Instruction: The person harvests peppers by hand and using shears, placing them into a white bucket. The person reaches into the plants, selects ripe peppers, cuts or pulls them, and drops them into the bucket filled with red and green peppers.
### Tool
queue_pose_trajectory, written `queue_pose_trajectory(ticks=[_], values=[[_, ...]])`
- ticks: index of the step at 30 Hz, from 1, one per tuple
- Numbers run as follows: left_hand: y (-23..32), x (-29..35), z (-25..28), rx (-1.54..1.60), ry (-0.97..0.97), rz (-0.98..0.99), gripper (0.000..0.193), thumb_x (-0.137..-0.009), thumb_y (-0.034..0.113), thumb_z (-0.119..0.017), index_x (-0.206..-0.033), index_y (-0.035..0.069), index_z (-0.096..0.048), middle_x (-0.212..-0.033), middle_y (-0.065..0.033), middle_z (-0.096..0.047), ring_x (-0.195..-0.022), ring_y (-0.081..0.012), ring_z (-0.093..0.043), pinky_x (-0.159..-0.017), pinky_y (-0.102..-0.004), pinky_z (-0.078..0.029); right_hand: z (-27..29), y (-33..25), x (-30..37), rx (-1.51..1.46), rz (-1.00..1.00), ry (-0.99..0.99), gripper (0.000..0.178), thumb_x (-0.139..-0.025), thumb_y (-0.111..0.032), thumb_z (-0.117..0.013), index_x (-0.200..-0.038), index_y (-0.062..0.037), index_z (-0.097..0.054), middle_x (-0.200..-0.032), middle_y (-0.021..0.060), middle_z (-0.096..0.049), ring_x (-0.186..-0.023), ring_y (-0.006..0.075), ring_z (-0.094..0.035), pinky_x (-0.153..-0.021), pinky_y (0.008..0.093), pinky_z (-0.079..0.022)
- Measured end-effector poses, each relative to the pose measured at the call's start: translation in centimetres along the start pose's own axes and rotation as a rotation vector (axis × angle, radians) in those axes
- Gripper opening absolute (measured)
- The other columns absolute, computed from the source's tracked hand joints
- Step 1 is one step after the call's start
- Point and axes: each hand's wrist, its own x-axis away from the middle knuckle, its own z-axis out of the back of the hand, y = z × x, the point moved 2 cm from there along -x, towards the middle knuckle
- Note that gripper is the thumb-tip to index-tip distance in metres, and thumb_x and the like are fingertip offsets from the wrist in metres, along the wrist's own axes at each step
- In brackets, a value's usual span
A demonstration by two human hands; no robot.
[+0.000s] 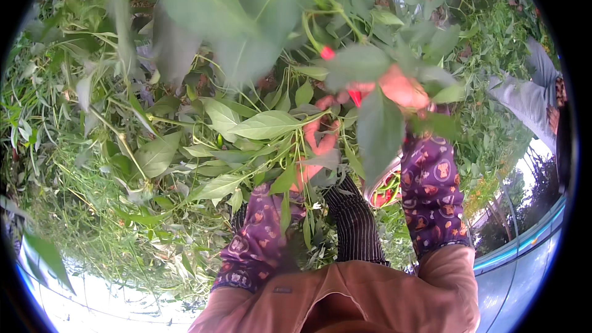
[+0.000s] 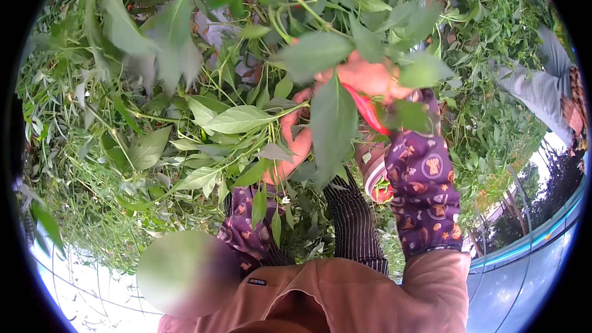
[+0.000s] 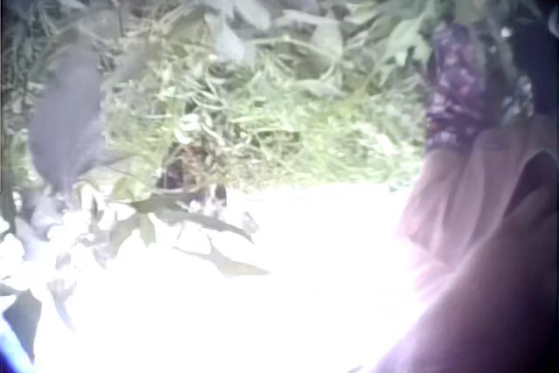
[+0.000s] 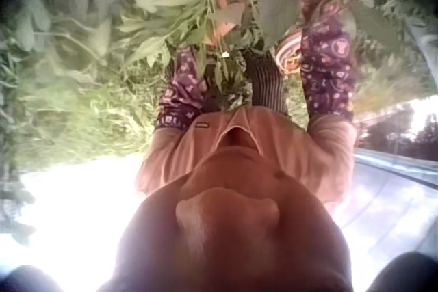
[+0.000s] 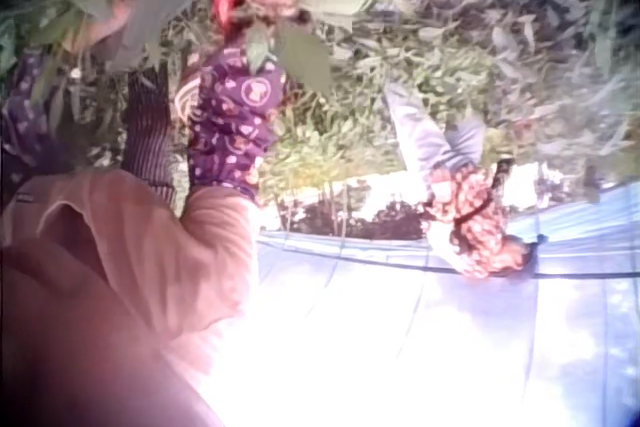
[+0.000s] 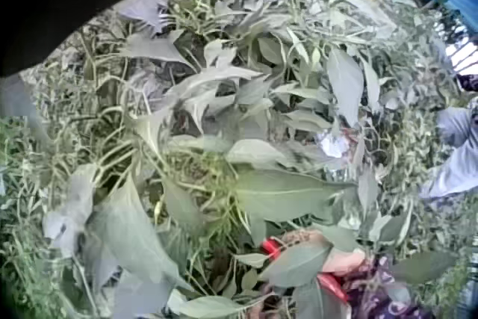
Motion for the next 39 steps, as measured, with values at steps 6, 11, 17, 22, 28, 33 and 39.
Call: queue_pose_trajectory(ticks=[6,11,17,22,28,33,39], values=[[1.8,0.1,0.4,-0.325,0.025,-0.072,0.047,-0.088,0.005,-0.063,-0.134,0.010,-0.055,-0.088,-0.0028,-0.061,-0.081,-0.0151,-0.059,-0.075,-0.0312,-0.048,6.5,9.3,10.2,-0.342,0.036,0.423,0.021,-0.091,-0.015,-0.072,-0.104,-0.0004,-0.064,-0.092,0.0087,-0.070,-0.058,0.0093,-0.057,-0.049,0.0218,-0.044],[2.2,0.5,-1.2,-0.117,0.134,-0.120,0.038,-0.087,0.005,-0.068,-0.124,0.009,-0.060,-0.084,0.0030,-0.056,-0.072,-0.0079,-0.051,-0.065,-0.0231,-0.042,8.6,15.5,23.0,-0.495,0.000,0.822,0.024,-0.097,-0.024,-0.066,-0.105,-0.0024,-0.063,-0.092,0.0096,-0.070,-0.054,0.0079,-0.054,-0.049,0.0215,-0.045],[1.8,0.7,-1.1,0.435,-0.182,0.429,0.077,-0.084,0.014,-0.077,-0.147,0.009,-0.034,-0.119,-0.0098,-0.060,-0.091,-0.0172,-0.058,-0.081,-0.0313,-0.049,5.2,17.0,22.5,-0.492,0.119,0.665,0.044,-0.094,-0.021,-0.069,-0.130,0.0013,-0.058,-0.113,0.0077,-0.067,-0.100,0.0136,-0.062,-0.086,0.0287,-0.052],[0.9,0.6,-2.0,0.135,-0.230,-0.269,0.073,-0.093,0.042,-0.064,-0.149,0.009,-0.032,-0.142,-0.0186,-0.048,-0.122,-0.0355,-0.054,-0.107,-0.0500,-0.044,-3.1,12.6,14.3,-0.336,0.083,0.497,0.045,-0.093,-0.027,-0.072,-0.128,-0.0015,-0.060,-0.069,-0.0008,-0.066,-0.044,0.0047,-0.050,-0.041,0.0207,-0.038],[1.5,1.9,-0.8,0.408,-0.173,0.171,0.071,-0.086,0.033,-0.073,-0.139,-0.003,-0.043,-0.124,-0.0211,-0.063,-0.099,-0.0263,-0.067,-0.082,-0.0366,-0.057,-8.3,11.3,10.4,-0.548,0.052,0.247,0.032,-0.089,-0.024,-0.076,-0.111,-0.0034,-0.064,-0.066,0.0010,-0.063,-0.051,0.0072,-0.054,-0.046,0.0226,-0.041],[3.6,1.2,-1.2,0.479,-0.115,0.277,0.042,-0.092,0.011,-0.070,-0.125,0.005,-0.046,-0.088,-0.0052,-0.061,-0.078,-0.0171,-0.061,-0.067,-0.0281,-0.051,-8.3,12.1,10.1,-0.713,0.008,0.056,0.021,-0.087,-0.017,-0.074,-0.097,-0.0024,-0.064,-0.067,0.0025,-0.061,-0.051,0.0093,-0.055,-0.047,0.0232,-0.042],[3.7,0.6,-0.5,-0.260,0.114,0.076,0.033,-0.092,0.013,-0.069,-0.119,0.003,-0.054,-0.103,-0.0059,-0.061,-0.091,-0.0154,-0.057,-0.080,-0.0295,-0.045,-8.3,12.6,11.4,-0.718,-0.085,0.218,0.022,-0.087,-0.018,-0.074,-0.101,-0.0026,-0.065,-0.071,0.0024,-0.064,-0.051,0.0085,-0.055,-0.046,0.0231,-0.042]])
